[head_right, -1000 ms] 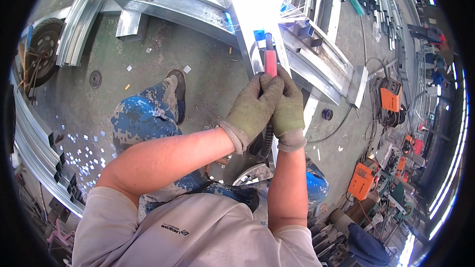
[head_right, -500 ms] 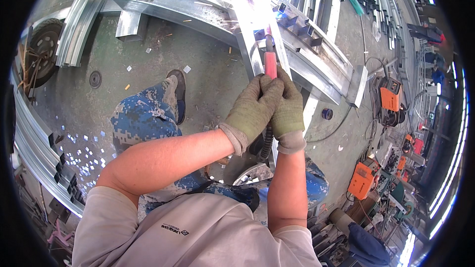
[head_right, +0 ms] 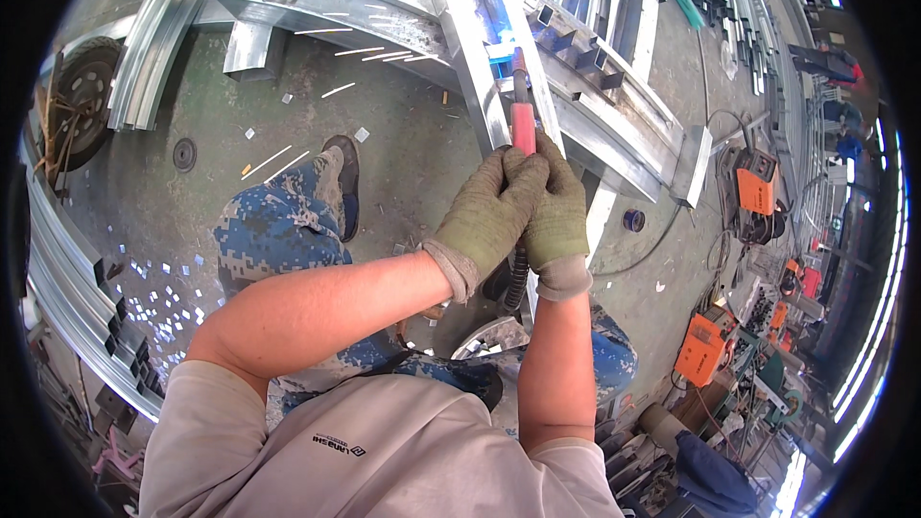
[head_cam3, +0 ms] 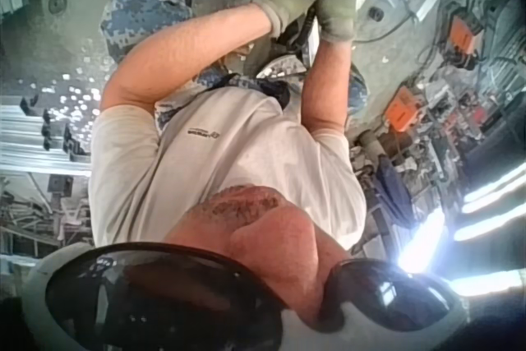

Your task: The person kneels on the workshop floor and uses a welding torch to join metal frame components. They reposition the frame and continue welding different sections, producing sparks throughout the process.

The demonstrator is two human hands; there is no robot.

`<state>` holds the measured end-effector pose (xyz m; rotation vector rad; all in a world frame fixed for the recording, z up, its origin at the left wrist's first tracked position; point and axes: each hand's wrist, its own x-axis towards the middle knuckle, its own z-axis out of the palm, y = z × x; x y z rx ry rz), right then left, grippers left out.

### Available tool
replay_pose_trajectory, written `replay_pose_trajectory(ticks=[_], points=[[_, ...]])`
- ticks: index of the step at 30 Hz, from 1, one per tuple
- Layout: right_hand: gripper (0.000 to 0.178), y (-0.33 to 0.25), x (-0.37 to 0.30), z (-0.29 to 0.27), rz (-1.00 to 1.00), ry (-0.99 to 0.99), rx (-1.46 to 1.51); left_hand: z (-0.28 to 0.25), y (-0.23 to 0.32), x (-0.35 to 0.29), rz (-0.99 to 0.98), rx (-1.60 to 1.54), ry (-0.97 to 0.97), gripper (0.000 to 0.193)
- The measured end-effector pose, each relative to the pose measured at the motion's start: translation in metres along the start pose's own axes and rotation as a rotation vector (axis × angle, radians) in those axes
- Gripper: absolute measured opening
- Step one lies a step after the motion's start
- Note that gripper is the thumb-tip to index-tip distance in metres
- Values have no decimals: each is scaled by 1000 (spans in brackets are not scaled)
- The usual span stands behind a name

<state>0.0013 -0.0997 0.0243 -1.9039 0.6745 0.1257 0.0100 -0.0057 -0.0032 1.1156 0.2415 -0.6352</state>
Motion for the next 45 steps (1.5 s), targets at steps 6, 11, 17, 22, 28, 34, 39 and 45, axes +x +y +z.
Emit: replay_pose_trajectory(ticks=[6, 11, 17, 22, 28, 34, 39, 45], points=[[57, 3, 3, 0, -3, 7, 8, -1, -1, 2, -10, 30, 5, 37], [59, 6, 1, -1, -17, 7, 8, -1, -2, 0, -19, 65, 3, 37], [60, -1, -2, 2, 24, -1, 25, -2, -2, 0, -22, 36, -13, 37], [58, 10, 3, 1, -6, -26, 56, -3, -3, -3, -5, 21, 18, 35], [55, 12, 3, 4, -14, 14, 68, -1, -3, -1, -8, -2, -1, 34], [56, 15, 3, 4, -34, 26, 65, -2, -6, 1, 3, 40, 8, 34], [56, 11, 1, 2, -36, 26, 18, -2, 0, -3, -7, 69, -1, 35], [57, 7, -2, 2, 2, 11, 178, -3, 8, -7, 24, 41, -25, 39]])
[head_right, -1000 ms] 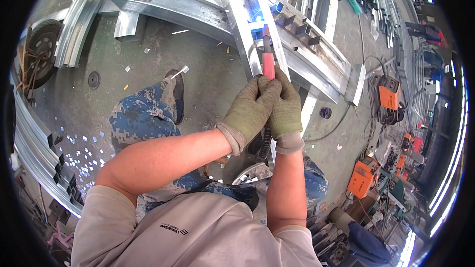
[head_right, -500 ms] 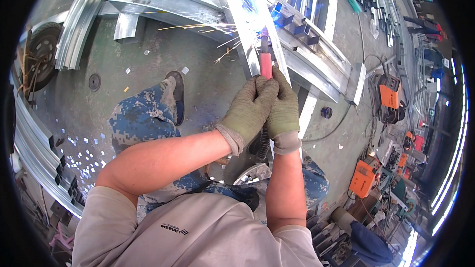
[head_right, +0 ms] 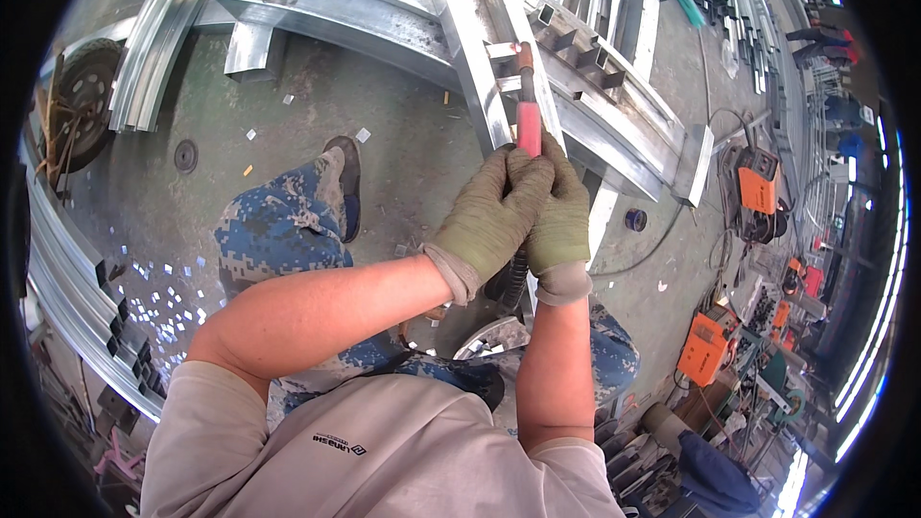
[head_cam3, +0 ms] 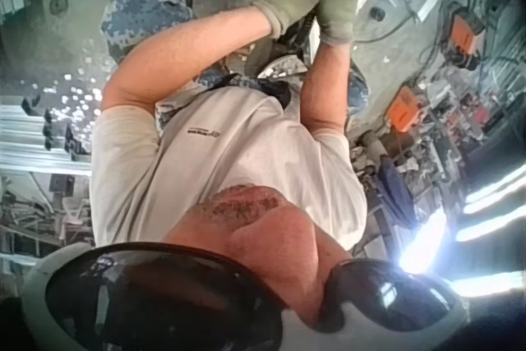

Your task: The person kneels on the workshop floor and uses a welding torch to join metal frame components. They reposition the frame and continue welding different sections, producing sparks throughout the process.

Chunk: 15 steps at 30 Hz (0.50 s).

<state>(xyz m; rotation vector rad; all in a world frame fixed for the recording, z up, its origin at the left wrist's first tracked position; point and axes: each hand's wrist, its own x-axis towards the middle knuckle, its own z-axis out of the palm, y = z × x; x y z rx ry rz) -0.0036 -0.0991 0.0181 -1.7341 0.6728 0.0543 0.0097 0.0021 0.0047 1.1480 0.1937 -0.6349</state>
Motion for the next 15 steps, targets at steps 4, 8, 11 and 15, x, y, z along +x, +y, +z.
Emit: replay_pose_trajectory(ticks=[4, 8, 11, 15], points=[[56, 5, 6, -6, -29, -15, 77, 1, 10, 0, -17, 36, -10, 43], [57, 0, 7, -3, -11, -31, -14, 1, 3, 5, -17, 52, 10, 43], [58, 0, 8, -1, 1, -4, -89, 0, -2, 6, -26, 33, 34, 43], [59, 10, 15, -4, -12, -20, -55, -1, 1, 8, -29, 61, 23, 43]])
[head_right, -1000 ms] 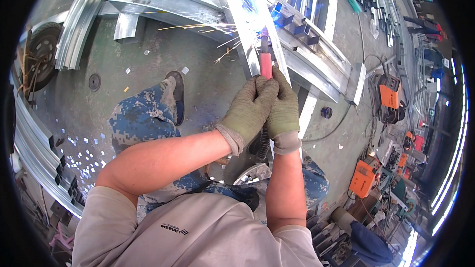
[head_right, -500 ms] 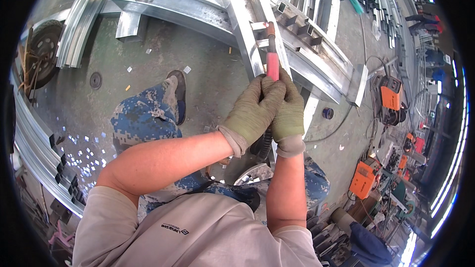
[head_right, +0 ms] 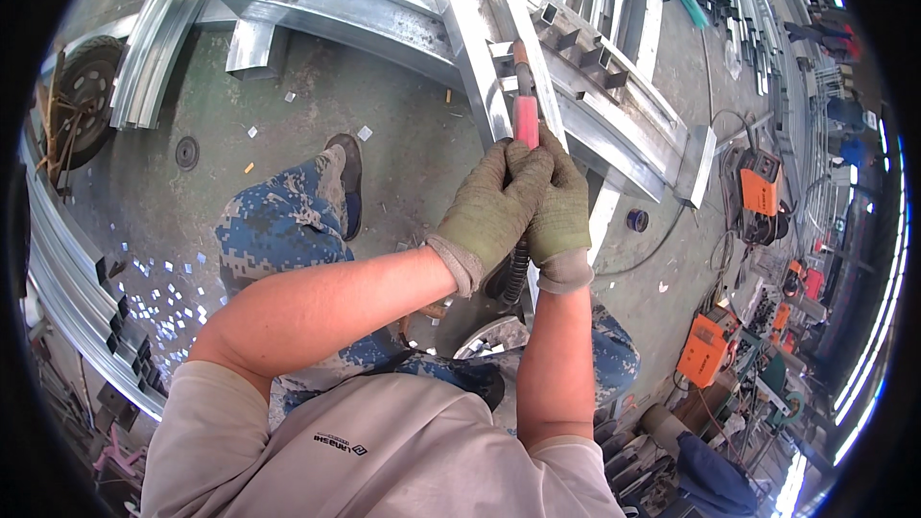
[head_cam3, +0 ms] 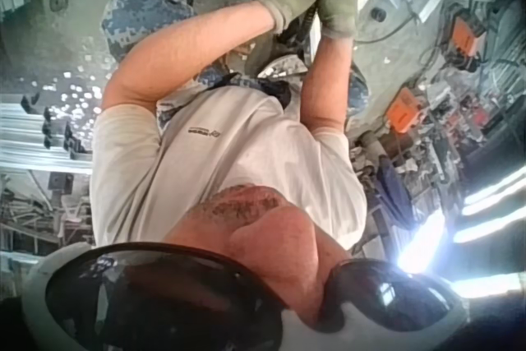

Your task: The person kneels on the workshop floor and uses a welding torch to join metal frame components. They reposition the frame and continue welding different sections, producing sparks throughout the process.

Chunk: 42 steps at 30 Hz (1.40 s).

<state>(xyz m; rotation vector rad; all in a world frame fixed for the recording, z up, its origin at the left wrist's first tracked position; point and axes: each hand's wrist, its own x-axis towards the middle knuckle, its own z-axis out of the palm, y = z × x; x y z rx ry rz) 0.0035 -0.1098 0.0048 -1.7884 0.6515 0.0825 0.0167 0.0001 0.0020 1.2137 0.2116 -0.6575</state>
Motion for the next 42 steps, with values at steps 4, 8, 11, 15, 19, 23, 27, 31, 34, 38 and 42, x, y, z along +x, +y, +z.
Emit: replay_pose_trajectory(ticks=[4, 8, 11, 15, 19, 23, 27, 31, 34, 38, 42], points=[[58, 3, 2, -3, 0, -5, -3, 0, 0, 1, -5, 29, -2, 43], [56, -21, -10, 2, 21, 2, -142, -1, 4, -4, -19, 58, 8, 43], [55, -7, -11, -2, 14, -6, -14, 1, -1, -7, -14, 12, -5, 44], [55, -6, -14, 0, 2, 0, 15, 1, -2, -7, -28, 17, -28, 43], [55, -8, -12, 1, -7, -1, -9, 1, -5, -5, 0, -39, -27, 42], [54, -10, -14, -1, 21, 3, -8, 3, -7, -3, -9, -15, -35, 41], [52, -9, -16, -7, -5, 14, 21, 6, -12, -3, 40, -44, -78, 40], [49, -17, -34, -12, 31, 84, 105, 5, -8, -7, -1, -122, -251, 38], [46, -14, -44, -23, 22, 111, 198, 4, -5, -13, 13, -99, -375, 37], [42, -13, -68, -40, 53, 97, 240, 1, -7, -13, 28, -26, -524, 37], [42, -9, -92, -60, 48, 118, 252, -5, -12, -7, 96, 214, -560, 43]])
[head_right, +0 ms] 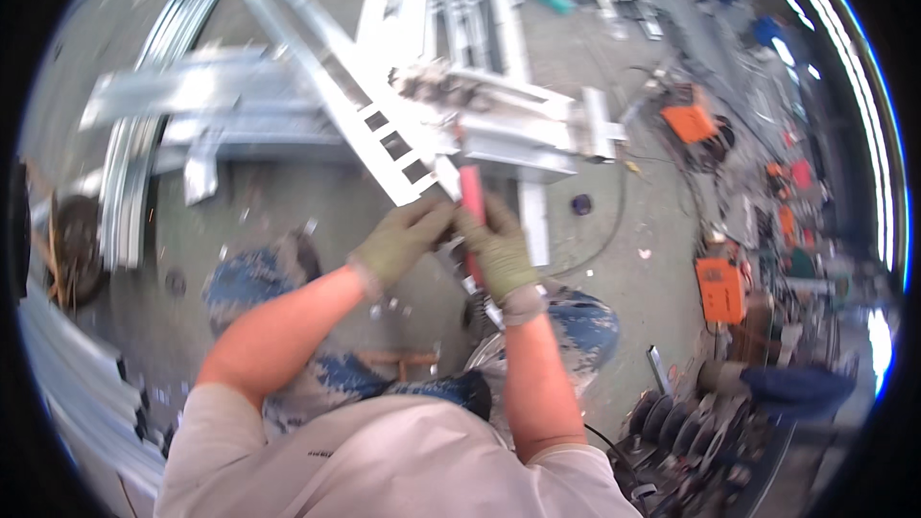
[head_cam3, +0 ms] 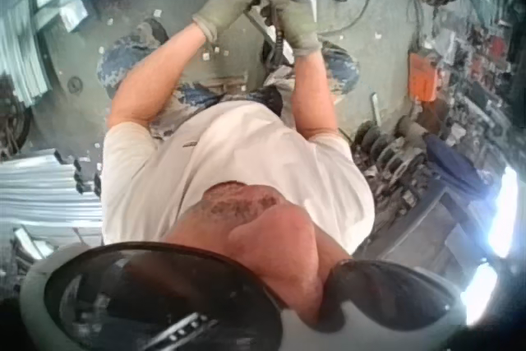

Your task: The person kneels on the workshop floor and uses a welding torch to join metal frame components. They reposition the frame and continue welding different sections, producing sparks throughout the process.

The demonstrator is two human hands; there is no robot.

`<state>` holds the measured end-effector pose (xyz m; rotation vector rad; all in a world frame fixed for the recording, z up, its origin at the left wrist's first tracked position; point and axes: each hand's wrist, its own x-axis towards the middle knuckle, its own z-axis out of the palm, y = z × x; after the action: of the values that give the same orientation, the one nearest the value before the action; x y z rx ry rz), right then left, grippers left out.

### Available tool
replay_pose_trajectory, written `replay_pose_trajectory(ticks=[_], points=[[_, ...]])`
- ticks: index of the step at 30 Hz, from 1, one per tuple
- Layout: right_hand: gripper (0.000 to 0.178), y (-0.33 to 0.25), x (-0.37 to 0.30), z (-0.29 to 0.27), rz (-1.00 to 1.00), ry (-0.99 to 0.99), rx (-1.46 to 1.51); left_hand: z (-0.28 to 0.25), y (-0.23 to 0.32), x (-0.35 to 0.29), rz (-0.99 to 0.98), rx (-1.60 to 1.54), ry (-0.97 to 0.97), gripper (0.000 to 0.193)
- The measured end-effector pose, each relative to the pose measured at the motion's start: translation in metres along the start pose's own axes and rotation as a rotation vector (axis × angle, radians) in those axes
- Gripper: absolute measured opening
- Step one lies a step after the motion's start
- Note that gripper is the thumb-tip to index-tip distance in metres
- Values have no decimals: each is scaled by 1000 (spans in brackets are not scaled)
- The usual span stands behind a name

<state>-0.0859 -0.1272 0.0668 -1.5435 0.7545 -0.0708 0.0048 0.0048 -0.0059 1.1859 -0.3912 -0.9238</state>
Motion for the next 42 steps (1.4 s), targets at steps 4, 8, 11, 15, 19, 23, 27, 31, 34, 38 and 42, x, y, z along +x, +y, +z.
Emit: replay_pose_trajectory(ticks=[4, 8, 11, 15, 19, 23, 27, 31, 34, 38, 42], points=[[42, 4, -19, -25, 21, 32, 90, -11, -14, 8, -131, 69, -11, 56], [52, 20, -39, -62, 39, 81, 182, -11, -44, 15, -199, 212, 2, 49], [50, 37, -50, -83, 34, 94, 266, -6, -48, 7, -221, 293, 22, 51], [42, 55, -56, -99, 25, 128, 435, -18, -56, 2, -231, 412, -20, 47], [43, 74, -56, -114, 73, 125, 564, -24, -72, -7, -223, 491, -13, 50], [45, 90, -62, -125, 71, 141, 687, -13, -89, -16, -306, 423, 93, 53], [48, 105, -58, -131, 66, 163, 743, -6, -102, -24, -389, 343, 184, 58], [50, 105, -60, -130, 47, 180, 763, 3, -106, -31, -405, 260, 206, 68], [51, 105, -58, -129, 24, 152, 760, 9, -108, -26, -444, 213, 190, 74], [48, 107, -57, -121, 10, 152, 745, 16, -107, -19, -469, 148, 211, 81], [50, 102, -59, -118, -23, 150, 728, 21, -107, -16, -469, 74, 232, 81]])
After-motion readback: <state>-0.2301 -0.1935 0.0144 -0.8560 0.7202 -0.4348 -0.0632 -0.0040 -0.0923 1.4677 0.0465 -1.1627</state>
